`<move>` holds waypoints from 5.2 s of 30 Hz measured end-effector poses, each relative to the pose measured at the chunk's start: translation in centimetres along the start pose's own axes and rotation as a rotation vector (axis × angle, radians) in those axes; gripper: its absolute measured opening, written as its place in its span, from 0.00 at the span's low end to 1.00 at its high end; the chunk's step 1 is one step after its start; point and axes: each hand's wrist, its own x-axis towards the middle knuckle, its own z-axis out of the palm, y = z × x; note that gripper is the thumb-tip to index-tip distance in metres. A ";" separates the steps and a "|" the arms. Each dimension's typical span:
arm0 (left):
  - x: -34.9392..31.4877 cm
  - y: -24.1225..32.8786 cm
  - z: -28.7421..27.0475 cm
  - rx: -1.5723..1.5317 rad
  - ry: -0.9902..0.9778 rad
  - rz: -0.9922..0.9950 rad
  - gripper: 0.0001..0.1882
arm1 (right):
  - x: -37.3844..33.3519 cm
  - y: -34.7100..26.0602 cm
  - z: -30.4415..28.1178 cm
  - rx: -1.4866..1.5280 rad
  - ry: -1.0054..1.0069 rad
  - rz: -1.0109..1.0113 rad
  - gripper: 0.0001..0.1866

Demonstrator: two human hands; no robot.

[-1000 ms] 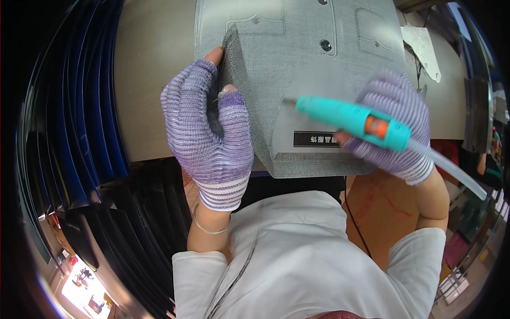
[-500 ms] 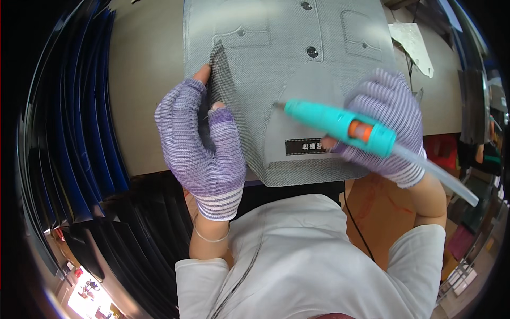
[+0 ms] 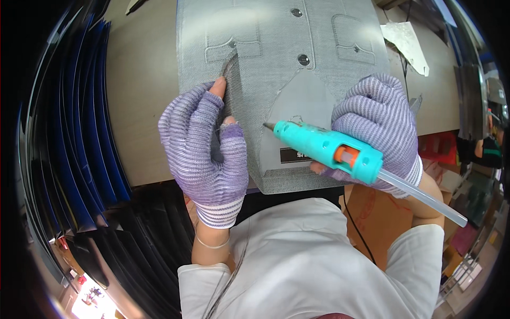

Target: The person uses a hot glue gun to apply adhesive to a cardboard template and attaches a grey fabric piece to a larger grey fabric panel. They repeatedly position the template, apply glue, and press the fabric into place, working on a workbench in a workshop environment.

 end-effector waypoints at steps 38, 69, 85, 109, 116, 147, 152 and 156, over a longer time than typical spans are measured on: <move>0.3 0.3 -0.1 0.103 -0.195 0.099 0.23 | -1.0 2.7 -1.6 0.053 0.062 0.387 0.17; 1.2 1.2 0.1 0.200 -0.420 0.168 0.19 | -1.4 4.3 -1.6 0.099 0.064 0.448 0.22; 1.2 1.1 0.1 0.155 -0.427 0.186 0.21 | -1.1 4.8 -0.4 0.080 0.123 0.303 0.21; 1.5 1.2 0.3 0.144 -0.435 0.154 0.19 | -1.2 5.6 -1.4 0.089 0.091 0.285 0.19; 1.3 1.2 0.2 0.167 -0.452 0.172 0.22 | -3.5 4.5 -3.2 -0.045 -0.012 0.254 0.20; 1.0 0.7 0.2 0.194 -0.412 0.216 0.19 | -4.4 4.1 -4.9 -0.176 -0.143 0.172 0.27; 1.0 0.0 0.3 0.163 -0.370 0.241 0.21 | -7.5 4.5 -5.7 -0.059 -0.327 0.320 0.28; 0.7 -0.2 0.6 0.162 -0.351 0.265 0.21 | -8.0 3.9 -6.3 0.124 -0.502 0.540 0.30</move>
